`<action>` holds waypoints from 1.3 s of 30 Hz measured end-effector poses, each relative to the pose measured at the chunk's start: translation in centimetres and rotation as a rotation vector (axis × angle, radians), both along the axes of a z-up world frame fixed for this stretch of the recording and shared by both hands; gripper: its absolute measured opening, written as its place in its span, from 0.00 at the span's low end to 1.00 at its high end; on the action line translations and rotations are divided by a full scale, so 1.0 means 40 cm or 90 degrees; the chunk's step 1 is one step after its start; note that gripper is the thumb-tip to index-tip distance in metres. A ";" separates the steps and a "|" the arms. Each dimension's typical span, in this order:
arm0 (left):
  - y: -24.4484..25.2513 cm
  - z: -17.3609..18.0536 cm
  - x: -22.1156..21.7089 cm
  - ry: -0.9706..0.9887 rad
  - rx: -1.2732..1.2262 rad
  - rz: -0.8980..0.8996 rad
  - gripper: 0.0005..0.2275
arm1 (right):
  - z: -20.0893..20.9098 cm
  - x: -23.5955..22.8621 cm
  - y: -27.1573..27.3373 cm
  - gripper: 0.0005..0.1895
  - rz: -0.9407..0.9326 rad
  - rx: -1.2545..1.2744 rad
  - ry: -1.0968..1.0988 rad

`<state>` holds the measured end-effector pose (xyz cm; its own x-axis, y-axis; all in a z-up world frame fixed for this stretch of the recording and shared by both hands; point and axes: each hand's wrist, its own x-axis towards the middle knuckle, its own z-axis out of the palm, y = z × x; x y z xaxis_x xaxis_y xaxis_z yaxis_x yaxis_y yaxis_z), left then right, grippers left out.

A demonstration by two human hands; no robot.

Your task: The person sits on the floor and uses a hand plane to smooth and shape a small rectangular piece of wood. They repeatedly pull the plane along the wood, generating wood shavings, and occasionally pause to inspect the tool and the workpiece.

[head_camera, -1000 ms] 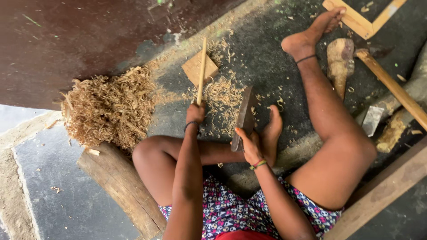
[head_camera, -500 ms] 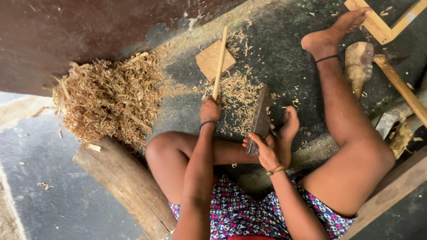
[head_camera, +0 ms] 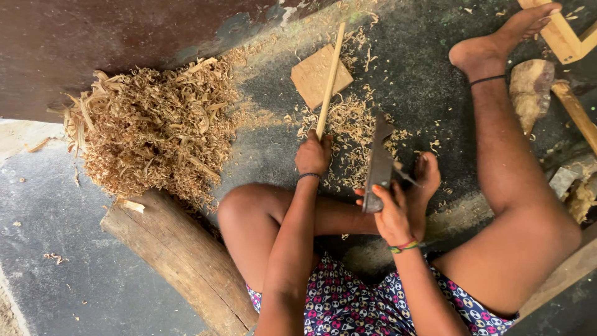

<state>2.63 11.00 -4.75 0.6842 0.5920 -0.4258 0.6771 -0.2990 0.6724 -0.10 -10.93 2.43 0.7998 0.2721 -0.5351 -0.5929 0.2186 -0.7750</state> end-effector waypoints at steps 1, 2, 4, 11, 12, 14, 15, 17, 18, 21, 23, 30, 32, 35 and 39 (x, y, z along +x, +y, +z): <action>0.004 -0.012 0.001 -0.001 -0.022 -0.008 0.21 | 0.025 0.007 0.009 0.18 0.002 0.013 -0.024; 0.010 -0.029 0.007 -0.003 -0.043 -0.016 0.22 | 0.052 0.016 0.019 0.19 0.004 0.025 -0.048; 0.012 -0.072 0.011 -0.036 -0.076 -0.017 0.24 | 0.099 0.035 0.031 0.22 0.005 0.027 -0.073; 0.054 -0.138 0.029 -0.152 -0.506 0.129 0.21 | 0.069 0.030 0.031 0.22 -0.007 0.125 -0.071; 0.059 -0.142 0.029 -0.139 -0.562 0.169 0.20 | 0.055 0.016 0.012 0.22 -0.010 0.092 -0.048; 0.064 -0.155 0.031 -0.154 -0.574 0.157 0.22 | 0.016 -0.009 -0.009 0.22 -0.011 0.043 -0.004; 0.067 -0.170 0.022 -0.156 -0.578 0.151 0.23 | -0.005 -0.022 -0.021 0.20 -0.012 0.041 0.020; 0.072 -0.212 0.023 -0.165 -0.527 0.122 0.23 | -0.041 -0.047 -0.054 0.17 -0.020 0.036 0.069; 0.067 -0.227 0.024 -0.167 -0.501 0.105 0.22 | -0.056 -0.067 -0.062 0.16 -0.019 0.050 0.086; 0.061 -0.259 0.020 -0.198 -0.405 0.114 0.23 | -0.053 -0.049 -0.070 0.14 -0.011 0.081 0.089; 0.059 -0.255 0.037 -0.134 -0.186 0.068 0.24 | -0.022 -0.056 -0.083 0.17 0.006 0.078 0.081; 0.046 -0.230 0.020 -0.086 0.031 0.083 0.26 | 0.062 0.045 -0.105 0.15 -0.008 0.198 0.040; 0.030 -0.205 0.002 -0.110 0.149 0.071 0.26 | 0.054 0.070 -0.111 0.10 -0.035 0.233 0.052; 0.034 -0.158 0.024 -0.087 0.057 0.108 0.26 | 0.044 0.092 -0.150 0.10 -0.093 0.238 0.086; 0.009 -0.130 0.048 -0.073 0.113 0.095 0.28 | 0.028 0.113 -0.182 0.10 -0.132 0.319 0.090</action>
